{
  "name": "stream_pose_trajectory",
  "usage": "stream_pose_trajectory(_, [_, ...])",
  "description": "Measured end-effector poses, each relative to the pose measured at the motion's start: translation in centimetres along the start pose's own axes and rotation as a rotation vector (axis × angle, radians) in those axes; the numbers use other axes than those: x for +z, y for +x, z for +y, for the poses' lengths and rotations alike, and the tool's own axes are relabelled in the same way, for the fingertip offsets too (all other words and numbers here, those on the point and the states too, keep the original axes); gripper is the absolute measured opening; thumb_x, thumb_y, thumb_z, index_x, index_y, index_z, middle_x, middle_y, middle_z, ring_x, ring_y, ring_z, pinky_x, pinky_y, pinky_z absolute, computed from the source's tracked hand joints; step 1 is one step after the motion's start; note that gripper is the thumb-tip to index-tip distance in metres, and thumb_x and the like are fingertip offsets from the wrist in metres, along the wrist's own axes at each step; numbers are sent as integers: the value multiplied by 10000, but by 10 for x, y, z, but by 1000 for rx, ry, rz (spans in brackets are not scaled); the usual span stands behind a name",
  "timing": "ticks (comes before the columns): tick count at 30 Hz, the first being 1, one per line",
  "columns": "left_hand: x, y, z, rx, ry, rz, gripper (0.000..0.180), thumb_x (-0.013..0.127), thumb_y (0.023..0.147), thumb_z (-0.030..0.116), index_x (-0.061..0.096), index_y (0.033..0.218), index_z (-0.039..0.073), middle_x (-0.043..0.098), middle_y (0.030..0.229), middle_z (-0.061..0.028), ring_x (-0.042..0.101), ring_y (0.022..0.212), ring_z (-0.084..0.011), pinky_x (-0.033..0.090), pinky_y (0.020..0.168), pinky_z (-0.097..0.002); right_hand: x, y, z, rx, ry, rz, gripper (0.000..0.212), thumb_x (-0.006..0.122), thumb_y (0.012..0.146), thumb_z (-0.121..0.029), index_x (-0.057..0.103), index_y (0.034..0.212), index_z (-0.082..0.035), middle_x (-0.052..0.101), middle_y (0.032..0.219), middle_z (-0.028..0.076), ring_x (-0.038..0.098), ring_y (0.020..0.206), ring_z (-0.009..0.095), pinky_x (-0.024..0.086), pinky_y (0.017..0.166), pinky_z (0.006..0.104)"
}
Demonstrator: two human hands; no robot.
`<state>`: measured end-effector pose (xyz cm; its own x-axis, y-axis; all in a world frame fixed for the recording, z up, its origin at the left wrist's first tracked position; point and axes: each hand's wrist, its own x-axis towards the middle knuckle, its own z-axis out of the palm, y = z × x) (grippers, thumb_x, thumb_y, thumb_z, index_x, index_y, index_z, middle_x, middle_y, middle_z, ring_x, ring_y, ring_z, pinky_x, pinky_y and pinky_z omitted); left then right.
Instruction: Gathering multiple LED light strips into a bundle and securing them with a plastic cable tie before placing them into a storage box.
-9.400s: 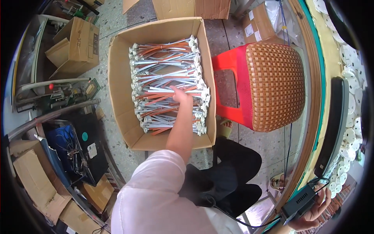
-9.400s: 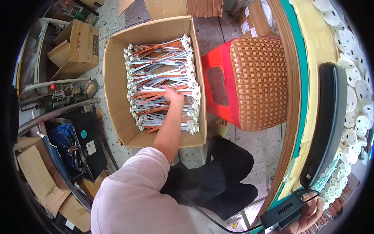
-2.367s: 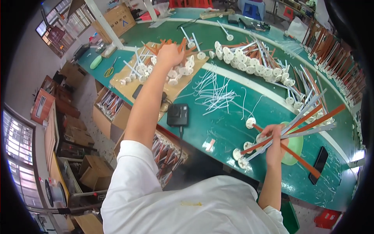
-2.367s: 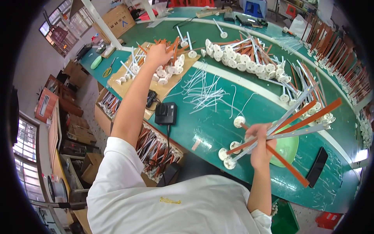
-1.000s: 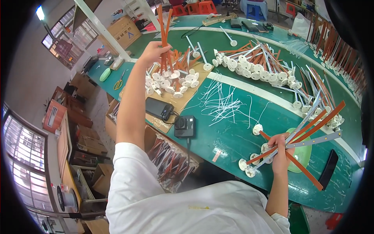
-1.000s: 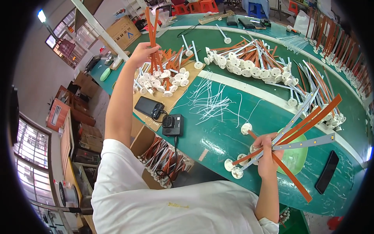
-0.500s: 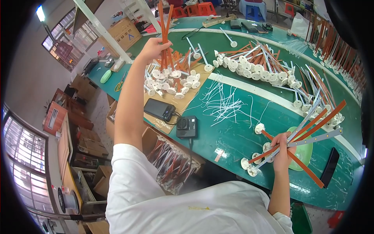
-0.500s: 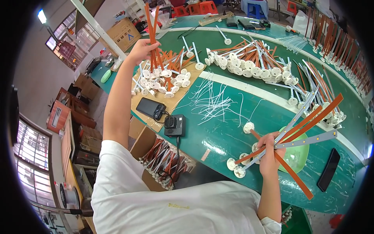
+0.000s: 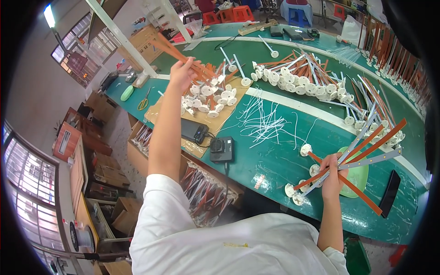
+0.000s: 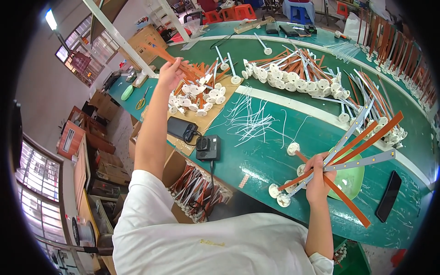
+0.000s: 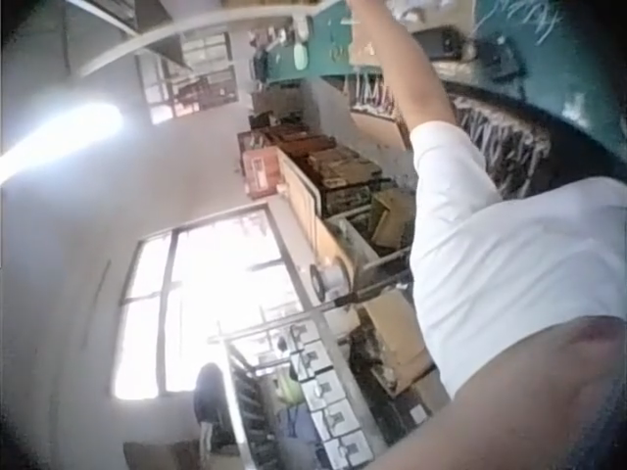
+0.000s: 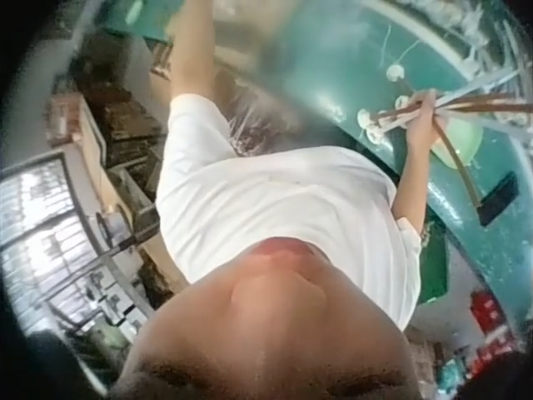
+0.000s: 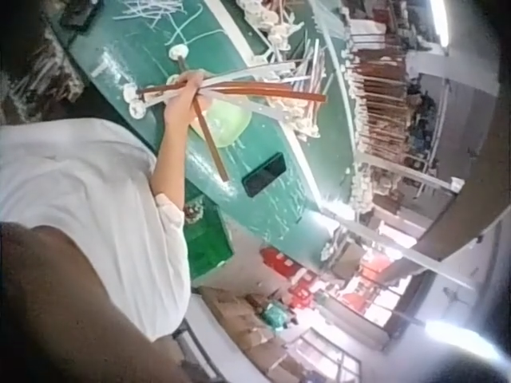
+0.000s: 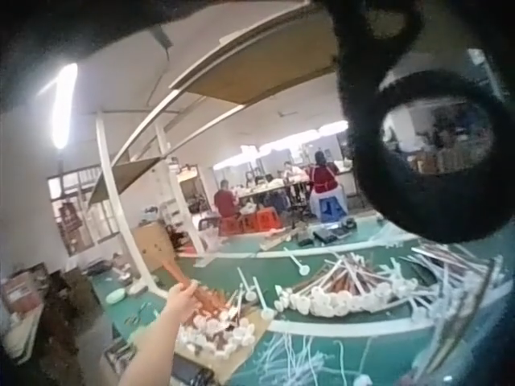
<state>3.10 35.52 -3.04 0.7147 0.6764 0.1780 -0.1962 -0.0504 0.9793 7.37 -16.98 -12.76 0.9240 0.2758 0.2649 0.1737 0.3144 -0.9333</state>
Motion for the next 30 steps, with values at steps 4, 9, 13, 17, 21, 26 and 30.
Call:
stream_pose_trajectory(4, [0,-10,-33,0,-181,138,208,552,966,195,523,1115,53,637,1116,-148,652,984,-270,569,775,-400,0,-1,1,7,7,-14,185,465,994,-201,447,870,-65,494,637,36,456,582,89,357,543,241])
stream_pose_trajectory(9, [25,-23,-34,-51,-6,50,206,599,935,148,528,1105,55,642,1058,-120,659,960,-248,564,795,-384,-3,1,2,-18,-10,-28,171,452,998,-203,434,879,-82,486,650,37,452,586,92,346,538,232])
stream_pose_trajectory(13, [22,-23,-26,-76,233,35,218,635,902,110,541,1088,47,657,988,-94,680,852,-216,570,739,-353,-2,0,2,-5,5,1,186,468,990,-197,452,870,-56,504,639,41,461,582,92,364,553,241])
stream_pose_trajectory(17, [17,-21,-34,-15,195,95,215,655,887,119,557,1067,54,673,901,-71,690,782,-195,546,626,-289,-1,-2,2,-7,3,2,187,471,988,-198,453,867,-56,506,640,43,462,581,93,365,550,243])
stream_pose_trajectory(21, [16,-20,-42,-13,176,193,213,666,886,157,564,1054,77,670,889,-63,691,803,-178,447,518,-236,-2,-1,3,-32,10,0,186,475,987,-198,454,868,-57,505,640,40,462,581,92,365,550,242])
stream_pose_trajectory(26, [14,-11,-50,67,116,217,211,670,893,190,506,995,106,635,795,-30,598,585,-112,350,454,-238,-2,-2,4,-9,9,13,180,475,989,-192,459,869,-59,505,641,34,462,585,87,364,552,240])
stream_pose_trajectory(30, [17,0,-52,77,-82,255,213,671,894,189,490,965,102,631,790,-39,528,509,-97,336,417,-243,2,-5,2,-6,-1,29,180,473,991,-193,462,871,-59,504,641,32,460,585,86,365,554,241])
